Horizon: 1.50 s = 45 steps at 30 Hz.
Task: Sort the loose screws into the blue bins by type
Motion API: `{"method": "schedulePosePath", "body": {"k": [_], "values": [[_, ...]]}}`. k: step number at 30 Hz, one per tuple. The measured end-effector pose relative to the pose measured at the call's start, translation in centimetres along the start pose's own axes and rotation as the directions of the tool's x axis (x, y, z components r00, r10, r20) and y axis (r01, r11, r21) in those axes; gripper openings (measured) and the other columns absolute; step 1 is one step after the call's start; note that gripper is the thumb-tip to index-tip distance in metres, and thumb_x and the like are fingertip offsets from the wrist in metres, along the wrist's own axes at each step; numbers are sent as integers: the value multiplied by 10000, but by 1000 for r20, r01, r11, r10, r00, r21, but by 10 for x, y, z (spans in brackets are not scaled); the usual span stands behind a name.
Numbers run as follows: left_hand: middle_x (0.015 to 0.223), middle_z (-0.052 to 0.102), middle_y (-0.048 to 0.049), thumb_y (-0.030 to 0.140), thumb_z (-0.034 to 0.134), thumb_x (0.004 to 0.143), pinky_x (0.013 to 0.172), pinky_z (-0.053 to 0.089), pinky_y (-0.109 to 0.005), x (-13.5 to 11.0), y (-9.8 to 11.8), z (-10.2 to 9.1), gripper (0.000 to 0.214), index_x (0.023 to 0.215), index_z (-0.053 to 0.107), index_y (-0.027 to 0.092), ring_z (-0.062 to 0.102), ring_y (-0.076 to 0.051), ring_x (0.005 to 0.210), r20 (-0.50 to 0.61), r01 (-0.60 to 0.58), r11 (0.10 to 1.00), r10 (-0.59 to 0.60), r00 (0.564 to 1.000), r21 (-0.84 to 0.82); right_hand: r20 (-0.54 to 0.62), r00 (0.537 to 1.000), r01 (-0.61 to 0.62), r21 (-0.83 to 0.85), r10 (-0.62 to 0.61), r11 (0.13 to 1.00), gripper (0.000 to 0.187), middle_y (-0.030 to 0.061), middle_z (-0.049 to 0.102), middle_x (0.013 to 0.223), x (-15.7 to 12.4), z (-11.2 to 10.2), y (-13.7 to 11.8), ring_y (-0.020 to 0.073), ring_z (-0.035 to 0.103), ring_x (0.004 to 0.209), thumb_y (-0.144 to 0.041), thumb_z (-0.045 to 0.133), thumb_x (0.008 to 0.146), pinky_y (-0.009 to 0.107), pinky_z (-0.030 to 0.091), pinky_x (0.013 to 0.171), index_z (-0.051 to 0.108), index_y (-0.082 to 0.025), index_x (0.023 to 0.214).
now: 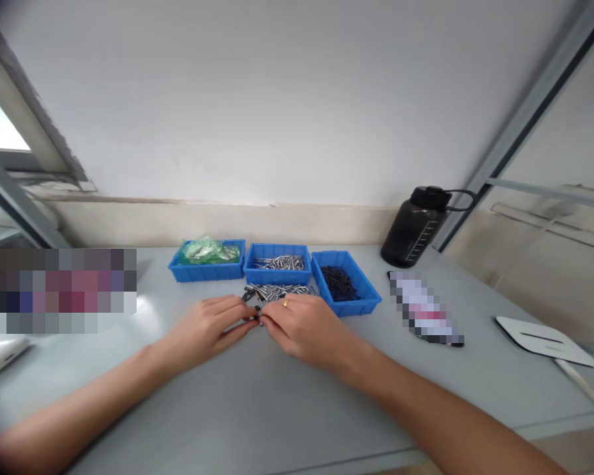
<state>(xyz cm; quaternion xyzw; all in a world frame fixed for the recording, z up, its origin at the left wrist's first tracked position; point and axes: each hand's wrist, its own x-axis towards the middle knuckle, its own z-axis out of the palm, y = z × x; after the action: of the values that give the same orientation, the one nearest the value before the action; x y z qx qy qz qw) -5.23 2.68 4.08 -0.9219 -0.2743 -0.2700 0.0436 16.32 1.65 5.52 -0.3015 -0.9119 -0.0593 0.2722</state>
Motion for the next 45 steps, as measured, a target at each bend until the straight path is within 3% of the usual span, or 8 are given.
{"method": "schedulePosePath", "body": {"k": [11, 21, 32, 40, 45], "values": [[751, 605, -23, 293, 375, 966, 612, 469, -260, 0, 0, 0, 263, 932, 599, 160, 575, -135, 674, 37, 2, 1000, -2, 999, 16, -8, 1000, 12, 23, -11, 1000, 196, 11, 599, 684, 0, 0, -1, 137, 557, 650, -230, 436, 931, 256, 414, 638, 616, -177, 874], [731, 594, -13, 289, 380, 962, 599, 465, -252, 1, 0, -1, 254, 893, 591, 166, 567, -130, 662, -10, -2, 1000, 2, 1000, 28, 13, 1000, -19, 8, 19, 1000, 194, 14, 620, 710, -1, 2, 4, 140, 580, 677, -237, 430, 937, 264, 429, 661, 612, -180, 902], [750, 603, -17, 264, 414, 952, 601, 464, -261, 0, 1, -2, 196, 924, 582, 168, 561, -132, 667, -49, -36, 999, 37, 998, 5, 188, 982, -17, -69, 29, 998, 218, 27, 630, 690, 1, 6, 2, 155, 597, 664, -224, 442, 932, 266, 442, 628, 600, -166, 794], [719, 585, -11, 275, 390, 953, 593, 459, -248, 1, 0, -2, 224, 917, 586, 173, 563, -129, 655, -70, -8, 999, 10, 997, 32, 89, 995, -44, -1, 44, 999, 178, 33, 653, 779, 1, 1, 5, 152, 609, 742, -215, 448, 931, 281, 460, 708, 621, -171, 927], [711, 585, -9, 283, 388, 956, 581, 453, -251, 1, -1, 0, 230, 890, 577, 170, 557, -131, 637, -25, -1, 999, 2, 1000, 49, 23, 1000, -15, 13, 14, 1000, 190, 22, 635, 730, 0, 0, 4, 147, 593, 693, -232, 436, 936, 268, 449, 661, 617, -176, 931]]}}
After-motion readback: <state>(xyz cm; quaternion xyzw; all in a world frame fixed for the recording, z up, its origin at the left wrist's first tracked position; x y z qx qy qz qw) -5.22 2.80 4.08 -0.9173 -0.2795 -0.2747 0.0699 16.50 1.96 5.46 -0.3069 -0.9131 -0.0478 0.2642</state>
